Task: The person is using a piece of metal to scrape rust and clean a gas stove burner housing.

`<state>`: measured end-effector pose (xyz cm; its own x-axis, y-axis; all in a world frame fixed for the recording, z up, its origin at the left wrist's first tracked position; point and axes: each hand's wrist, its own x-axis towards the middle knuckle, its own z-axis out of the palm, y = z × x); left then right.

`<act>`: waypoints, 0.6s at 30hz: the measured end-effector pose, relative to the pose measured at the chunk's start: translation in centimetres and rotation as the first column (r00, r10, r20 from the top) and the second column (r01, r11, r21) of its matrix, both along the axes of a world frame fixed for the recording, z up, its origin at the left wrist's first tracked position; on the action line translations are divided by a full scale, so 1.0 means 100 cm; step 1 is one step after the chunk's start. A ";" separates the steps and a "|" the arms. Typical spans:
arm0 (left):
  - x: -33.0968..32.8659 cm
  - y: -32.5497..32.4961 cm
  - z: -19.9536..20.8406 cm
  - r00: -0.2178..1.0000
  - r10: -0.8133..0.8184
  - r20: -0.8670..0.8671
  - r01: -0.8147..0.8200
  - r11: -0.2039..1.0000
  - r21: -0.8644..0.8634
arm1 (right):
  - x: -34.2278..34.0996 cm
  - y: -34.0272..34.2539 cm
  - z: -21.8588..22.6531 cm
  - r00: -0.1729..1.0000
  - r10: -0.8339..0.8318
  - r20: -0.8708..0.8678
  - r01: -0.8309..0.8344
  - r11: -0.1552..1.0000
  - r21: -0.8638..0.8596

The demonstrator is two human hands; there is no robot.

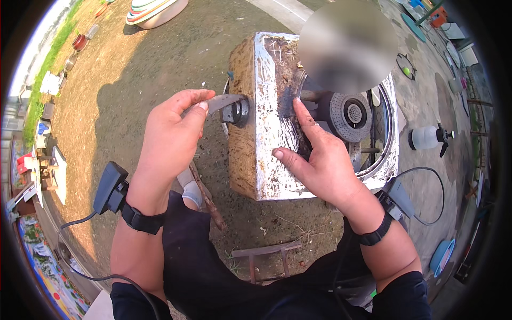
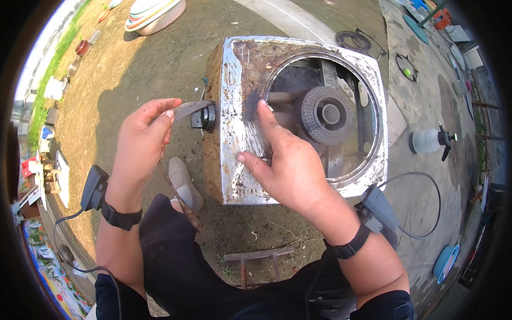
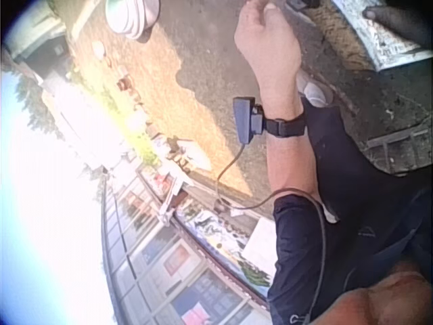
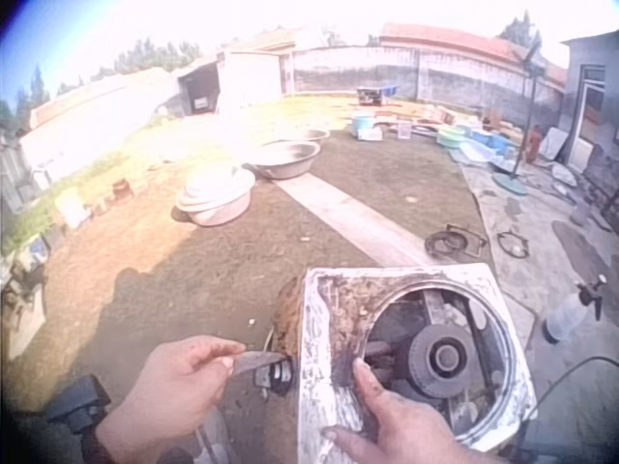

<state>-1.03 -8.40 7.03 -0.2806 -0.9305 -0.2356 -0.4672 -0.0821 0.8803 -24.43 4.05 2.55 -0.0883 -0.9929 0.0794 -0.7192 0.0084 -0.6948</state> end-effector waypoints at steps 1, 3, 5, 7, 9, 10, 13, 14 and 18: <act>0.000 0.000 -0.001 1.000 -0.007 0.013 0.007 1.000 -0.022 | 0.000 0.000 0.002 1.000 -0.001 0.006 0.000 0.999 0.035; 0.001 0.003 0.003 0.999 -0.020 0.039 0.021 0.999 -0.033 | 0.001 0.000 0.005 1.000 -0.003 0.011 0.002 0.997 0.071; 0.004 0.006 0.000 0.997 -0.035 0.063 0.038 0.998 -0.042 | 0.001 0.000 0.007 1.000 -0.010 0.016 0.008 0.994 0.112; 0.012 0.005 -0.006 0.988 -0.121 0.096 0.135 0.979 -0.153 | 0.000 0.000 0.004 1.000 -0.004 0.014 0.003 0.997 0.080; 0.013 0.005 -0.005 0.990 -0.113 0.086 0.126 0.979 -0.162 | 0.000 0.000 0.004 1.000 0.004 0.014 -0.004 0.999 0.048; 0.013 0.004 -0.005 0.991 -0.105 0.078 0.117 0.978 -0.171 | 0.001 0.000 0.005 1.000 -0.001 0.010 0.000 0.998 0.062; 0.007 -0.001 -0.010 0.990 -0.101 0.099 0.121 0.967 -0.223 | 0.000 0.000 0.001 1.000 -0.002 0.001 0.002 0.999 0.040; 0.009 0.000 -0.010 0.990 -0.100 0.098 0.120 0.967 -0.223 | 0.000 0.000 0.000 1.000 0.001 -0.003 -0.001 1.000 0.003; 0.017 0.005 -0.008 0.981 -0.179 0.081 0.193 0.951 -0.240 | 0.000 0.000 0.005 1.000 -0.001 0.011 0.000 0.996 0.089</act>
